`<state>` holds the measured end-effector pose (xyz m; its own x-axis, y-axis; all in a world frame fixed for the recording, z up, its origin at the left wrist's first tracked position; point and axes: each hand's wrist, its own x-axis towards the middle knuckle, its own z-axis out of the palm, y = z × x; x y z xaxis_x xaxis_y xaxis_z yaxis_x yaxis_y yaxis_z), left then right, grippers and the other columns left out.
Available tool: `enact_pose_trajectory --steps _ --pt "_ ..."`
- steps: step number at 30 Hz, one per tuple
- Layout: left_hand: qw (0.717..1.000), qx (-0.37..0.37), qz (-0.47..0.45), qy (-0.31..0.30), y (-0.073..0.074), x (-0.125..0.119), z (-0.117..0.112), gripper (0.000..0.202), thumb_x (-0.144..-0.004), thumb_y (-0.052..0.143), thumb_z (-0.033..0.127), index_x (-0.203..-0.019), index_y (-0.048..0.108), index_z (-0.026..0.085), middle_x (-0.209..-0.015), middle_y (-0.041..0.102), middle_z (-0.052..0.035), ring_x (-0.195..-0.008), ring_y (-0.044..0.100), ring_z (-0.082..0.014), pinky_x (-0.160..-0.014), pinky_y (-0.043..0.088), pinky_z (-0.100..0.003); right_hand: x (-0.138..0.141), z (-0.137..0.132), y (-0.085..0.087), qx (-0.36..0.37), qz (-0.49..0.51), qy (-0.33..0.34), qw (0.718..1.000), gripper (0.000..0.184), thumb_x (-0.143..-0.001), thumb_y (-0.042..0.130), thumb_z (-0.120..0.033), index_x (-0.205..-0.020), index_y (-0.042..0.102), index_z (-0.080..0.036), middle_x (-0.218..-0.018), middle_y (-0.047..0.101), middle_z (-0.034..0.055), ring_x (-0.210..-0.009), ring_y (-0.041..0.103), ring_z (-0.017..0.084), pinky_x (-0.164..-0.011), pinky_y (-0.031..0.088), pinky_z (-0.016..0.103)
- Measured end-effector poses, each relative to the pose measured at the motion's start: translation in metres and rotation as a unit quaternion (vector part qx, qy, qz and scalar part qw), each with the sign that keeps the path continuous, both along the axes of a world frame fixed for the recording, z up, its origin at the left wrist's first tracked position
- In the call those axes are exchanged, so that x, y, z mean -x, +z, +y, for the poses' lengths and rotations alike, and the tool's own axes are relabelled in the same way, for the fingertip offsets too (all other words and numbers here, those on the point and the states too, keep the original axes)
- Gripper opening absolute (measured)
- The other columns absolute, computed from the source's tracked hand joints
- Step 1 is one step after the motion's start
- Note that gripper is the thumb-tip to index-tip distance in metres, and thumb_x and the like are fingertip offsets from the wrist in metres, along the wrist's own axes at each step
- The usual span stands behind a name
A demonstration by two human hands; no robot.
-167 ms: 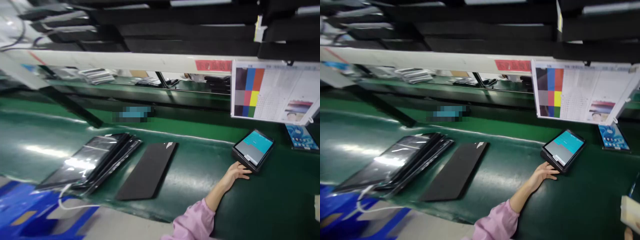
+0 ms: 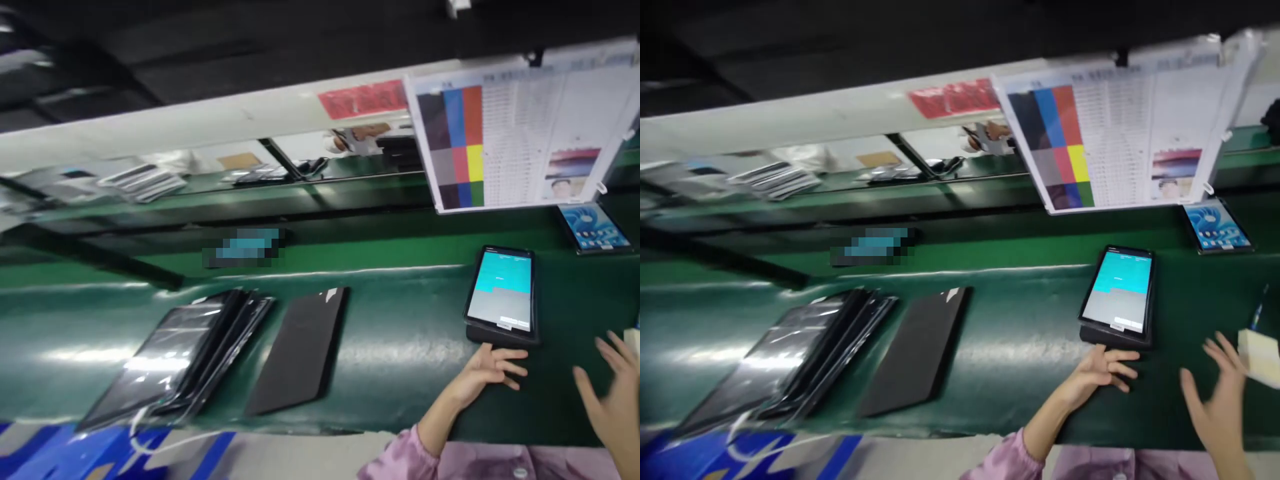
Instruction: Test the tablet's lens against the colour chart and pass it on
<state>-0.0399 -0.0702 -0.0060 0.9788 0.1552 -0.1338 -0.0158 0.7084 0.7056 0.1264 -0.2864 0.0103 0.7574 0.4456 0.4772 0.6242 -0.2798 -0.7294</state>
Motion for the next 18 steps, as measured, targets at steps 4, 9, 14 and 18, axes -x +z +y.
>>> enact_pose_trajectory --steps 4,9,14,18 --pt "0.979 -0.009 0.005 -0.205 0.01 0.027 -0.013 0.069 -0.085 0.082 0.035 -0.147 0.054 0.023 -0.144 0.062 -0.0186 -0.111 0.074 -0.0327 -0.085 0.058 -0.041 0.018 0.041 -0.009 -0.008 0.162 0.117 0.98 0.085 -0.092 0.072 -0.049 -0.159 0.023 -0.03 -0.165 0.02 0.0179 -0.146 0.039 0.041 -0.115 0.039 0.067" --pt "0.982 -0.071 0.018 -0.174 0.016 0.034 0.034 0.058 -0.079 0.088 0.048 -0.118 0.073 0.008 -0.106 0.076 -0.0196 -0.079 0.076 -0.0286 -0.06 0.057 -0.031 0.011 0.055 -0.018 0.007 0.289 0.163 0.943 0.104 -0.086 0.078 -0.055 -0.163 0.011 -0.034 -0.168 0.016 0.0136 -0.154 0.027 0.038 -0.123 0.033 0.062" --pt "0.96 -0.146 0.053 0.232 0.004 -0.023 0.108 0.042 -0.094 0.066 0.045 -0.129 0.064 0.023 -0.126 0.07 -0.0102 -0.055 0.05 -0.0048 -0.043 0.038 -0.016 0.0 0.075 -0.019 -0.006 0.305 0.167 0.938 0.11 -0.08 0.084 -0.053 -0.163 0.015 -0.029 -0.16 0.031 0.0161 -0.149 0.036 0.037 -0.124 0.031 0.06" --pt "0.928 -0.211 0.098 0.29 0.001 -0.088 0.146 0.051 -0.094 0.066 0.036 -0.141 0.057 0.022 -0.152 0.054 -0.0161 -0.058 0.053 -0.0071 -0.04 0.039 -0.02 -0.011 0.094 -0.026 -0.02 0.306 0.15 0.94 0.098 -0.085 0.079 -0.053 -0.16 0.021 -0.029 -0.161 0.031 0.0144 -0.149 0.034 0.036 -0.125 0.029 0.059"
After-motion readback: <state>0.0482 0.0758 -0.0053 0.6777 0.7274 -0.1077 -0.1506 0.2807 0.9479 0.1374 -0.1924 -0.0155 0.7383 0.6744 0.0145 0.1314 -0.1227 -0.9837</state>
